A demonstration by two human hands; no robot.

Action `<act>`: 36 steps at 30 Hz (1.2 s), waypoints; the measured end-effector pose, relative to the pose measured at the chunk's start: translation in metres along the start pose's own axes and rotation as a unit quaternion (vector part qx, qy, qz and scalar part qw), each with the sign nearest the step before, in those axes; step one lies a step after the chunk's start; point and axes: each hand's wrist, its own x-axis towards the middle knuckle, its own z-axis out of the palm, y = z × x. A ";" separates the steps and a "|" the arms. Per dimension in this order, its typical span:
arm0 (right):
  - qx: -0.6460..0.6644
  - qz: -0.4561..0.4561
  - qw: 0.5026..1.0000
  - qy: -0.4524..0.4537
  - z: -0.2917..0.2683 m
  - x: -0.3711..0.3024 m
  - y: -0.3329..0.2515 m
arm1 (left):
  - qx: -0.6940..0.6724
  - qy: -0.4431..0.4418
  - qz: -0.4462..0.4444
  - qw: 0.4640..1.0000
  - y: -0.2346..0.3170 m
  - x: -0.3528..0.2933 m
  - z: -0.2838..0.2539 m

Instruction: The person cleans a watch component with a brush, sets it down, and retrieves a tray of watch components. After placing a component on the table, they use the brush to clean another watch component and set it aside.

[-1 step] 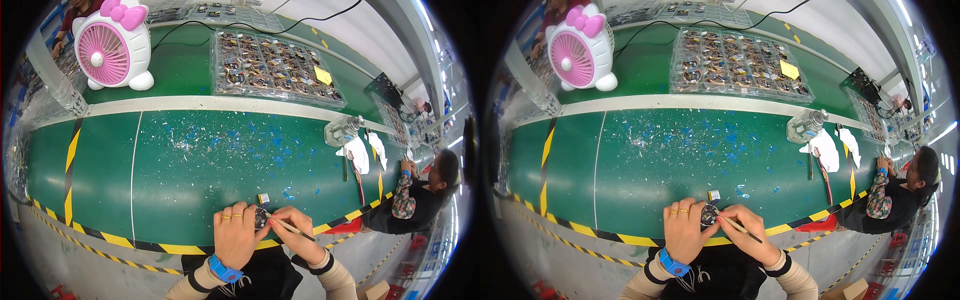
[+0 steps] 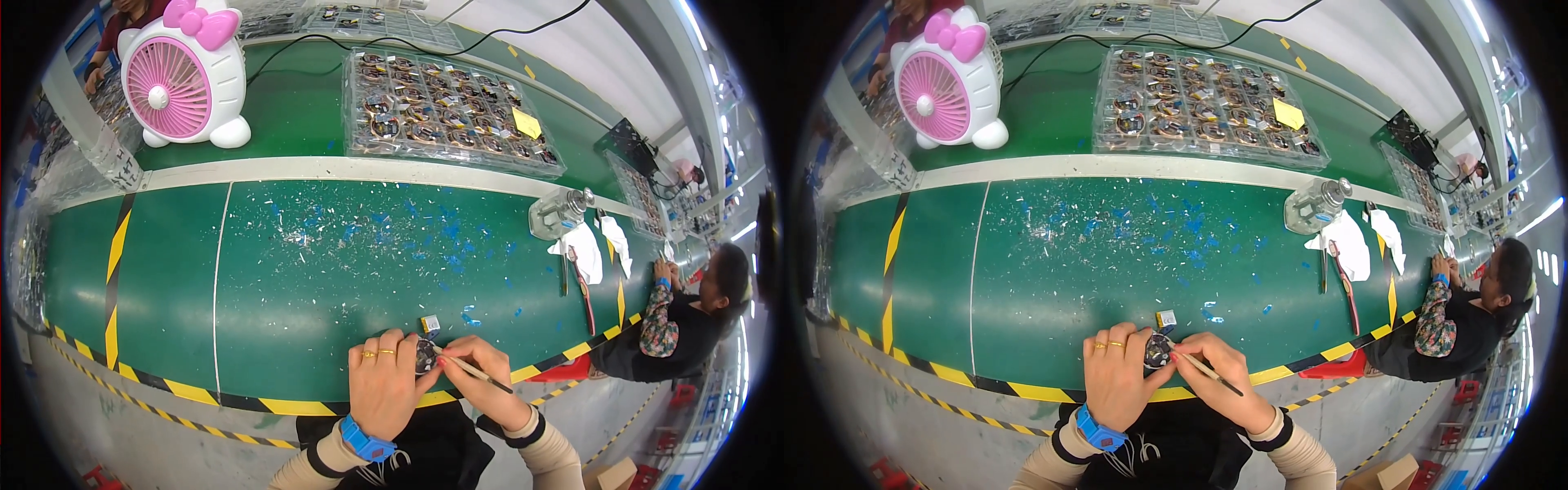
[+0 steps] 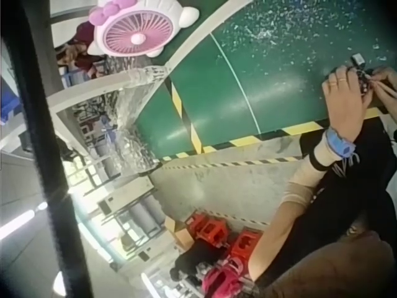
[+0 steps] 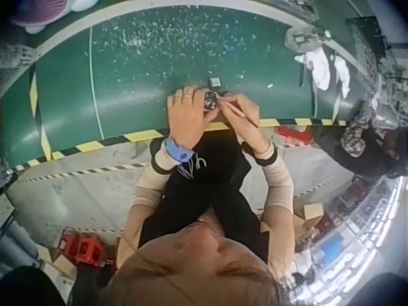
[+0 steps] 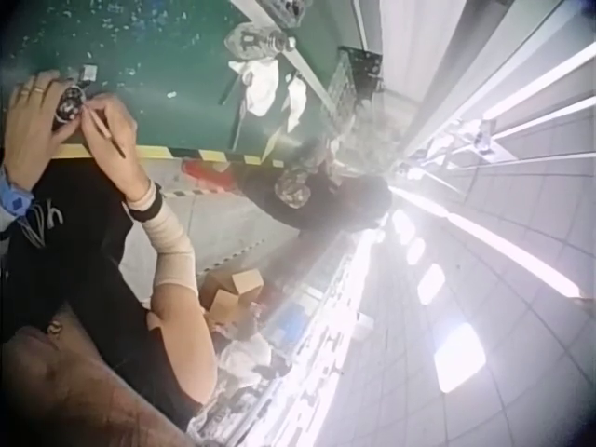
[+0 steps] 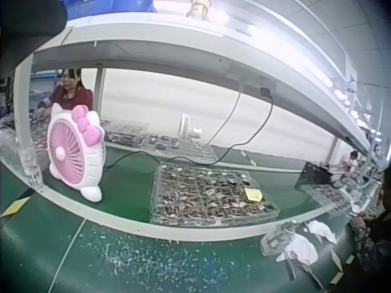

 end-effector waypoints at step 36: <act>0.016 -0.001 1.000 -0.027 -0.004 0.015 -0.012 | -0.048 -0.039 0.007 0.998 -0.007 0.004 -0.004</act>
